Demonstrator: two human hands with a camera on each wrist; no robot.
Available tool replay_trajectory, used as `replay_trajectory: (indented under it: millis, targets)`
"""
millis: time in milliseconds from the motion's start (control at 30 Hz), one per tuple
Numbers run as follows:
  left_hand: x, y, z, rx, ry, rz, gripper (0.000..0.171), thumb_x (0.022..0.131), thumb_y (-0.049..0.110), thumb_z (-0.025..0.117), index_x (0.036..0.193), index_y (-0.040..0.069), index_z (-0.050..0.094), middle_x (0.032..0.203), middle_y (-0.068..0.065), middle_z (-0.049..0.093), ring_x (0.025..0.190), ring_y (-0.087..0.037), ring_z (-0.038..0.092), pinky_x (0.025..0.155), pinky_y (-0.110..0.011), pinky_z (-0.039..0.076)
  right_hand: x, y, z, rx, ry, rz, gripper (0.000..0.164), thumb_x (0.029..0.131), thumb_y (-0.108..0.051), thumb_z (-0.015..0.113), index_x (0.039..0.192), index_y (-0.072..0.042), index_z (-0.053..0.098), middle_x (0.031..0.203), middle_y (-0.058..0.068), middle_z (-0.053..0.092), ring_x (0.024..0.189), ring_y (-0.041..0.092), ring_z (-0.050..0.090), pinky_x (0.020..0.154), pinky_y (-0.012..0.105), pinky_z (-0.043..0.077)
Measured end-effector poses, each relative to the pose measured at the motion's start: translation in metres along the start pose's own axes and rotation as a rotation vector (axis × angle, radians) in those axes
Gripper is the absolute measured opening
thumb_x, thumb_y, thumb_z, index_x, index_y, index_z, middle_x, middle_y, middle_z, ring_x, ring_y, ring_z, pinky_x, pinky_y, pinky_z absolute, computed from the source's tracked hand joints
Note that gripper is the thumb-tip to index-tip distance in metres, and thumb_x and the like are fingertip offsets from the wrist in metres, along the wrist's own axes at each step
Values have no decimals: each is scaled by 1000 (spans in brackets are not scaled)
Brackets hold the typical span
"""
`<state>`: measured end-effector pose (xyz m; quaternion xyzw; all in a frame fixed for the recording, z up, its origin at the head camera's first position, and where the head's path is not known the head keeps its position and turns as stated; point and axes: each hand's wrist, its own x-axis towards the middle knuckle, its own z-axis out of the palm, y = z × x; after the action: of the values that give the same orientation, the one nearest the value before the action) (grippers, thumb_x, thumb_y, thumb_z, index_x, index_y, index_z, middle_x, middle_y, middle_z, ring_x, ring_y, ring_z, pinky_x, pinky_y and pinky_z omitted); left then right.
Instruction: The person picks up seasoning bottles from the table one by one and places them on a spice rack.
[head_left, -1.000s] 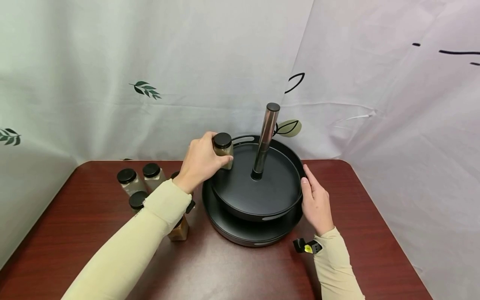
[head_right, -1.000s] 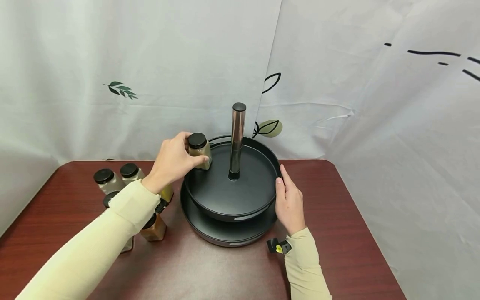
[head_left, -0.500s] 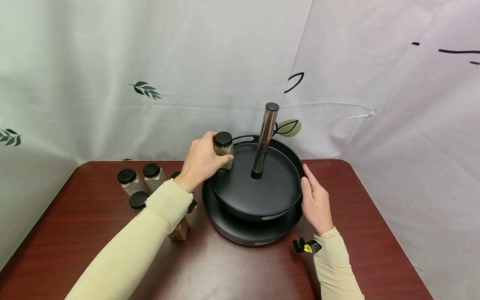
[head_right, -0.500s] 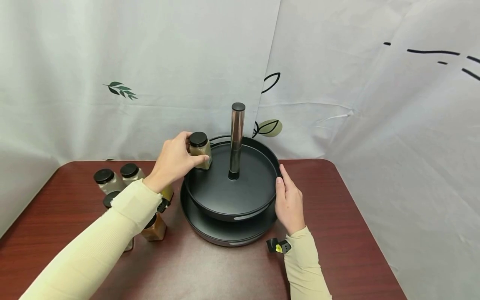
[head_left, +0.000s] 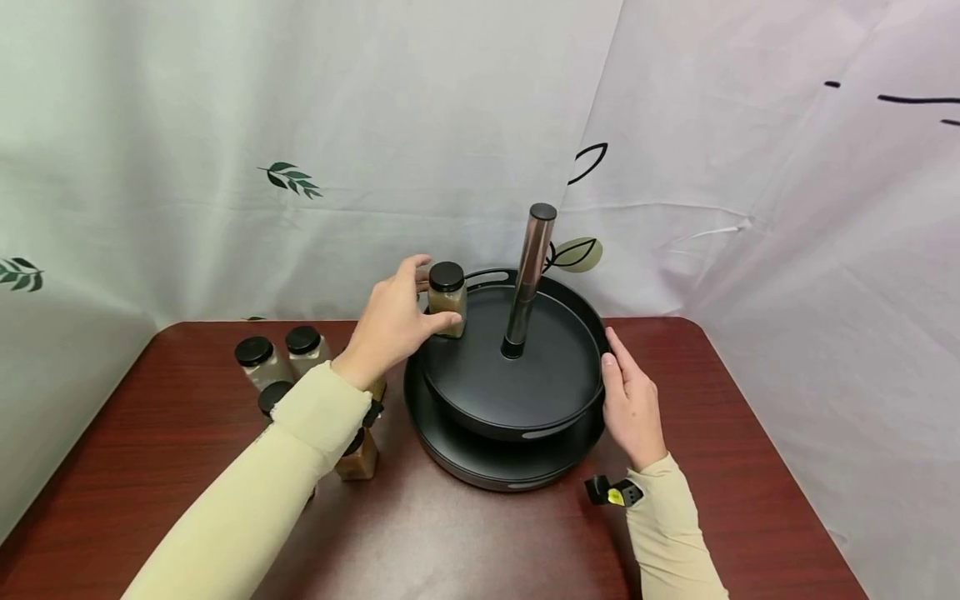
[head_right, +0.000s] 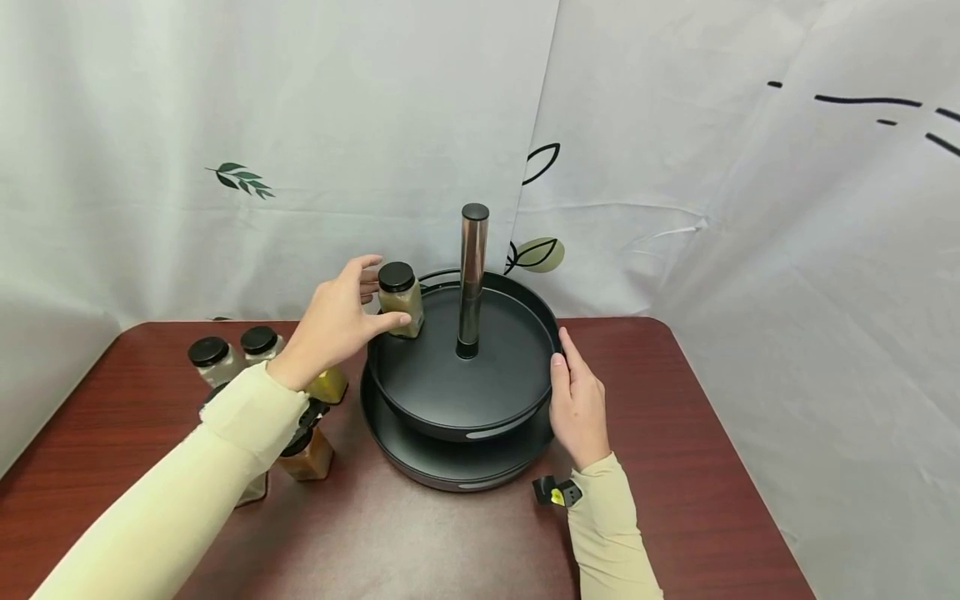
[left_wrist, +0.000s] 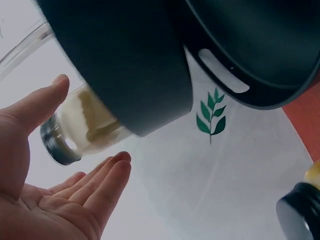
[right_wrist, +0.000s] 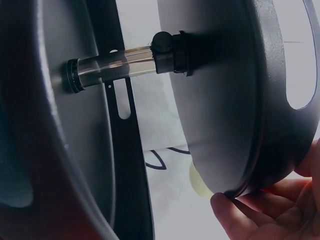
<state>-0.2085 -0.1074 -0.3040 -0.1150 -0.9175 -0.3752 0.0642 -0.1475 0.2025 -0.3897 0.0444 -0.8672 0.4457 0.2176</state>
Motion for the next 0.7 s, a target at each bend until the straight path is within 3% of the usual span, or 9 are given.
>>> replay_trajectory:
  millis: [367,533,600,700]
  targets:
    - [-36,-7,-30,-11,81,12,88,87,33,81,153,4,32,145,-20,52,130,-37,54,103,-52,46,0,-2,-1,-13,7,-21,43,109,-20,43,151,-13,47,65,7,48,65,21,40,79,25,34]
    - [-62,-11,-48,13,118,-4,87,88,37,79,154,6,32,146,-19,51,129,-40,53,101,-57,45,-1,-2,-2,-5,7,-15,43,109,-20,43,151,-12,47,76,12,54,71,23,44,82,26,34]
    - [-72,-13,-55,28,140,-12,86,88,38,78,153,5,33,146,-19,52,127,-40,54,100,-57,46,-1,-1,-2,2,8,-10,43,109,-21,43,150,-11,48,83,16,57,81,24,50,86,27,36]
    - [-87,-19,-63,48,168,-31,85,89,40,78,153,5,34,145,-18,53,125,-41,56,98,-57,46,-2,-2,-2,12,13,-5,42,110,-23,41,149,-9,49,113,18,67,99,24,56,95,31,40]
